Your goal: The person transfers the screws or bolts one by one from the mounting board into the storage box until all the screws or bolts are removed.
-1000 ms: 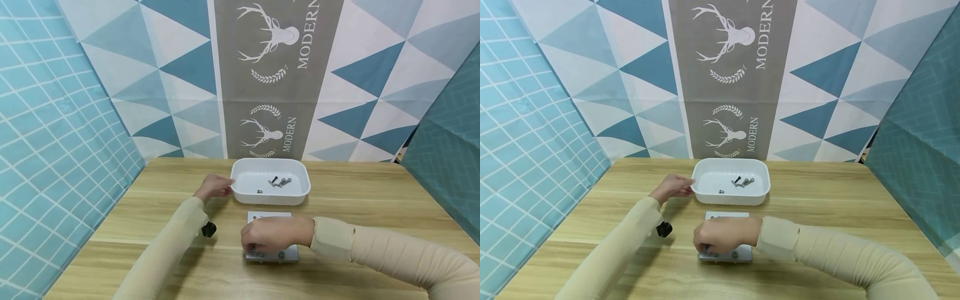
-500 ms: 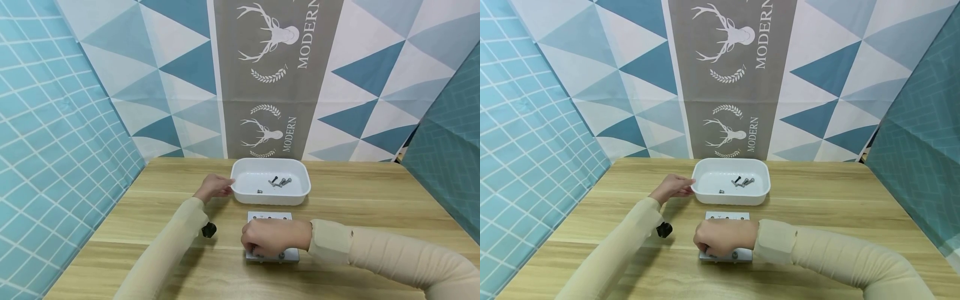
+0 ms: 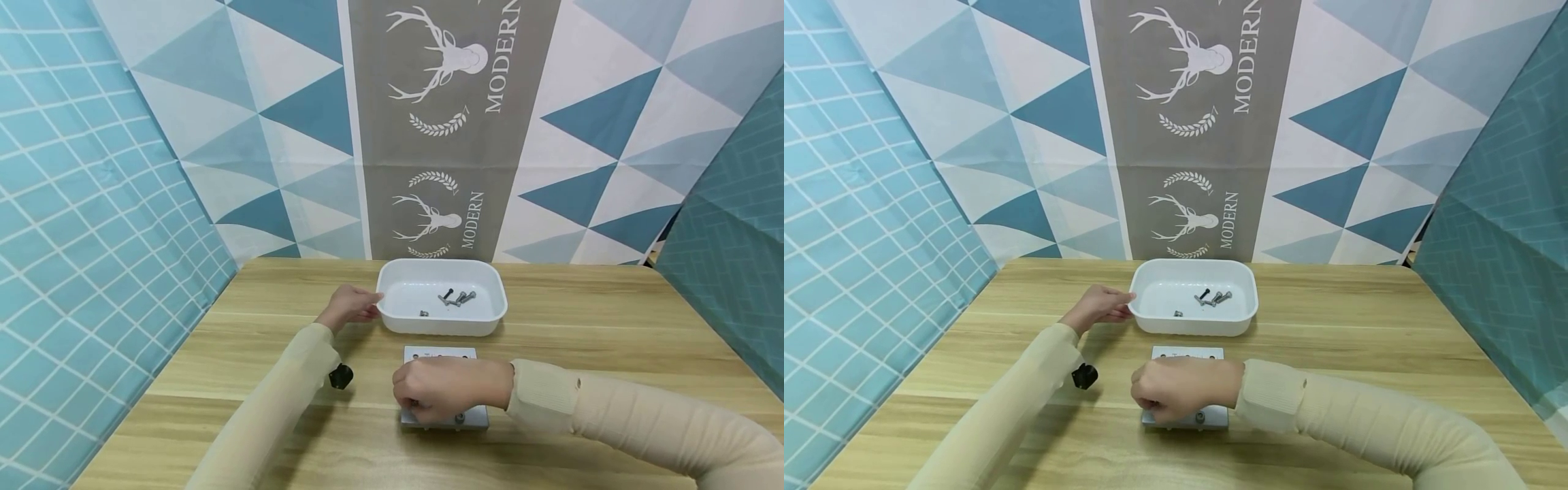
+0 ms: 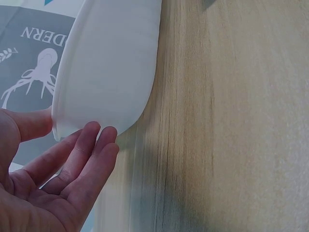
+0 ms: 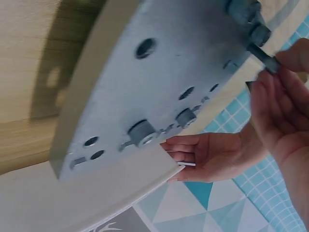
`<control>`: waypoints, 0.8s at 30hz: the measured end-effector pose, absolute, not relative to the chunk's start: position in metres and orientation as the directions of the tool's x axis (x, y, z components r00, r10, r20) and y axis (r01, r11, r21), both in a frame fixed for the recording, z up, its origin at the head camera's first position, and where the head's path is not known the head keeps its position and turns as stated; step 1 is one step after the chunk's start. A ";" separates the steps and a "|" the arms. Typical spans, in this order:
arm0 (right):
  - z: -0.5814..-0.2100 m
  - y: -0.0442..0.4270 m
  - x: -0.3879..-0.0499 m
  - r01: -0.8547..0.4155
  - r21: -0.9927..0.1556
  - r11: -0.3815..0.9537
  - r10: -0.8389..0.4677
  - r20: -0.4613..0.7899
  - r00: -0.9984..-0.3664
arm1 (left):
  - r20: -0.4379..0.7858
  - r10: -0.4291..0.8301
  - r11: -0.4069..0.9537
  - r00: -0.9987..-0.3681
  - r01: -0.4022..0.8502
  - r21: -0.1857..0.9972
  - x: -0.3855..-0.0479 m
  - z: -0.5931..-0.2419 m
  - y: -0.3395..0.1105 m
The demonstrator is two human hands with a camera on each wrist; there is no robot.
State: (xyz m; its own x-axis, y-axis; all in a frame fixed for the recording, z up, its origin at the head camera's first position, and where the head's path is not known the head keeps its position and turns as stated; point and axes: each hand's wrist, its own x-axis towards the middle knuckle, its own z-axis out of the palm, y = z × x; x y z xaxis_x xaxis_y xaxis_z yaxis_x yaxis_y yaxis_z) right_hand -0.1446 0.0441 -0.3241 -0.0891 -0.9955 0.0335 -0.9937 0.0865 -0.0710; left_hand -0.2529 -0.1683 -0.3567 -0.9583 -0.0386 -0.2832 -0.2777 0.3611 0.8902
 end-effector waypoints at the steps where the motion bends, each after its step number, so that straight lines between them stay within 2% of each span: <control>1: -0.324 0.045 -0.144 -0.997 -0.045 0.067 -0.996 0.057 -0.069 | -0.282 -0.037 0.363 -0.959 -0.276 0.890 -0.253 -0.357 -0.168; 6: -0.328 0.048 -0.143 -0.993 0.115 -0.012 -0.989 0.148 0.029 | -0.283 -0.036 0.366 -0.958 -0.276 0.889 -0.252 -0.356 -0.168; 10: -0.335 0.051 -0.144 -0.970 0.242 -0.028 -0.979 0.189 0.075 | -0.292 -0.039 0.361 -0.956 -0.286 0.887 -0.251 -0.356 -0.168; 16: -0.338 0.055 -0.149 -0.956 0.293 -0.011 -0.972 0.222 0.079 | -0.296 -0.043 0.366 -0.954 -0.291 0.884 -0.252 -0.357 -0.168; 21: -0.334 0.058 -0.162 -0.965 0.264 -0.001 -0.970 0.234 0.065 | -0.297 -0.038 0.366 -0.954 -0.290 0.884 -0.251 -0.356 -0.169; 24: -0.331 0.061 -0.169 -0.973 0.229 0.024 -0.972 0.232 0.031 | -0.288 -0.024 0.373 -0.957 -0.276 0.886 -0.250 -0.354 -0.169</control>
State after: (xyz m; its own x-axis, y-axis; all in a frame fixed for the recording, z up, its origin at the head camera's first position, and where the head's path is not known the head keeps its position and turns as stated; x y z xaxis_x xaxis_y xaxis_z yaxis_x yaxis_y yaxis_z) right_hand -0.1694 0.0608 -0.3313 0.0307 -0.9722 0.2321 -0.9732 0.0239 0.2286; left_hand -0.2500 -0.1687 -0.3543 -0.9573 -0.0236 -0.2880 -0.2757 0.3734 0.8858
